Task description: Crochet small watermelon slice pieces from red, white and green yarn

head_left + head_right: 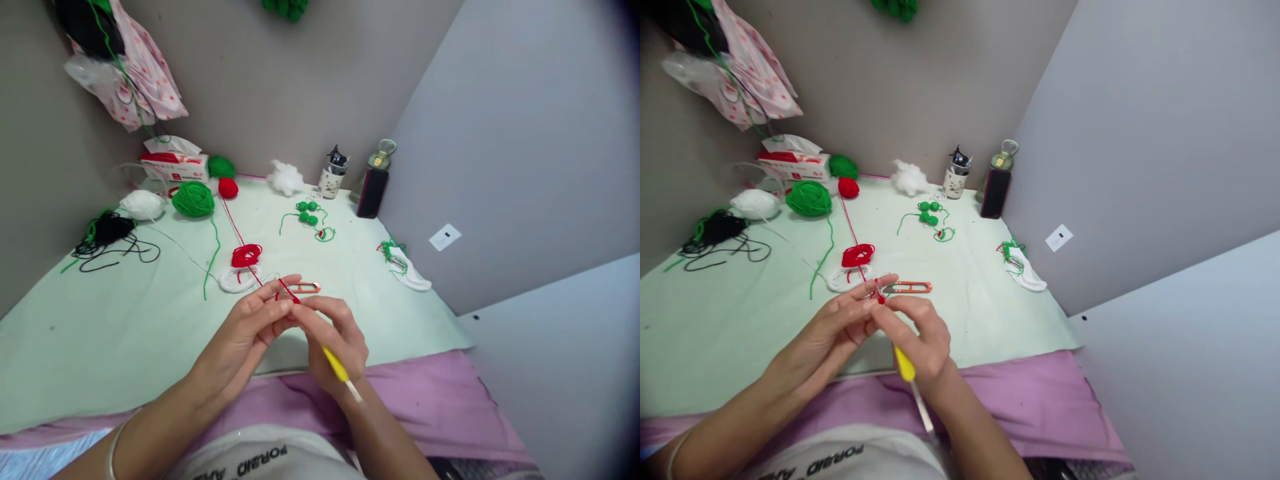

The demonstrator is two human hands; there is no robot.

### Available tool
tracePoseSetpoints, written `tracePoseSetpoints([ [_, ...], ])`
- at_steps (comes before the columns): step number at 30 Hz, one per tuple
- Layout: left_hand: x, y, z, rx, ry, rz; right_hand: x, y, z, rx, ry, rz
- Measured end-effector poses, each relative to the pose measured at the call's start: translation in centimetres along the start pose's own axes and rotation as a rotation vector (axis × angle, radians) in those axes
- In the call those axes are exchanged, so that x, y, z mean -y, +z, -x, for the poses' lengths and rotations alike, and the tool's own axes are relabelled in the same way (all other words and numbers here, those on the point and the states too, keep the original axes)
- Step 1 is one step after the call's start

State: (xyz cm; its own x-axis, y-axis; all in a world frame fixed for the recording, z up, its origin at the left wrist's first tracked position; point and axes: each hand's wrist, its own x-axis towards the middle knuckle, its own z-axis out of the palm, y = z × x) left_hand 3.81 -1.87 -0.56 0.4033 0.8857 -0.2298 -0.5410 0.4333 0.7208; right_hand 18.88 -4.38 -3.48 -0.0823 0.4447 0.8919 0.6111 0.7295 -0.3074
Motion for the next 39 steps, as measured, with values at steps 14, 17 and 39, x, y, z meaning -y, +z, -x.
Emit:
tracePoseSetpoints([
  [14, 0.0, 0.0, 0.2, -0.020, 0.172, -0.237, 0.4, 0.2, -1.7, -0.101, 0.521, -0.552],
  [17, 0.0, 0.1, 0.2, -0.043, 0.165, -0.229, 0.6, 0.2, -1.6, -0.077, 0.515, -0.541],
  [39, -0.2, -0.3, -0.5, -0.052, 0.112, -0.124, 0.0, -0.2, -1.0, -0.196, 0.774, -0.786],
])
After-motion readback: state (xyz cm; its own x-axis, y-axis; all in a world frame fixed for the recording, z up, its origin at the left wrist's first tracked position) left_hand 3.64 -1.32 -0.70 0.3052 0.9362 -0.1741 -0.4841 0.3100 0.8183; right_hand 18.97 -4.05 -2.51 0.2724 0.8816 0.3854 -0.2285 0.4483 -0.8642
